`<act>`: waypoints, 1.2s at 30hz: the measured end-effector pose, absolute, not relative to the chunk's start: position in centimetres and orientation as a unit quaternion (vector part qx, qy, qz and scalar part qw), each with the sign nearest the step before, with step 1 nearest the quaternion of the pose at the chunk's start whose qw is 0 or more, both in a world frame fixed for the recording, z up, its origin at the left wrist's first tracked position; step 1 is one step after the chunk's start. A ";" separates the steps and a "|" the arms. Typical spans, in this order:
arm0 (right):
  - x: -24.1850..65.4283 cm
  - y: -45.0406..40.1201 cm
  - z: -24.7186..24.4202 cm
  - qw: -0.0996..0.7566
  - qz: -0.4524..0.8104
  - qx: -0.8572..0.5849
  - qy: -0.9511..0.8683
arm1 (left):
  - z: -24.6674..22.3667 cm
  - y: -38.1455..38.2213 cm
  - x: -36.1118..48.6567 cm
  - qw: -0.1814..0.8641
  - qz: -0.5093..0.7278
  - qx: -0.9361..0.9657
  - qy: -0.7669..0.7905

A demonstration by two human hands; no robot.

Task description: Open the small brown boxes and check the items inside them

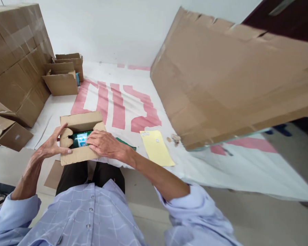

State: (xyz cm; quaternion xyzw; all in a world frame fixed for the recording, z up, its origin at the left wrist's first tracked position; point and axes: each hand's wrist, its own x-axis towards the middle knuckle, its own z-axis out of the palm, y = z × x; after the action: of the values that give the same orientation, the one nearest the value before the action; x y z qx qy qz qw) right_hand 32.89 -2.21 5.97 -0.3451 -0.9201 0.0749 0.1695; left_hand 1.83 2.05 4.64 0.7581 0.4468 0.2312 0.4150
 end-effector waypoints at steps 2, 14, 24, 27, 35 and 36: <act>32.2 -0.7 6.5 0.101 0.042 -0.347 -0.931 | 4.4 1.8 1.9 0.413 0.236 0.757 0.449; 31.3 1.9 8.0 -0.129 0.024 -0.444 -0.887 | 2.2 1.1 1.6 0.437 0.295 0.739 0.418; 30.9 3.9 5.1 -0.130 0.094 -0.396 -0.904 | 1.0 0.4 0.6 0.466 0.316 0.745 0.358; 31.4 3.4 5.1 -0.112 0.103 -0.398 -0.905 | 1.0 0.1 0.6 0.448 0.316 0.748 0.375; 32.3 2.3 8.1 0.042 0.044 -0.394 -0.917 | 2.1 0.8 0.8 0.395 0.332 0.760 0.395; 32.6 2.3 8.7 0.075 0.046 -0.385 -0.919 | 2.4 0.9 0.8 0.399 0.332 0.758 0.395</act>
State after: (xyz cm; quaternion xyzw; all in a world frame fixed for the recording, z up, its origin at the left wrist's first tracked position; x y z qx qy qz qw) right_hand 32.62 2.26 8.68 -0.3852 -0.9186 0.0463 0.0747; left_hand 0.83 0.95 2.42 0.7580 0.3950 0.3322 0.3988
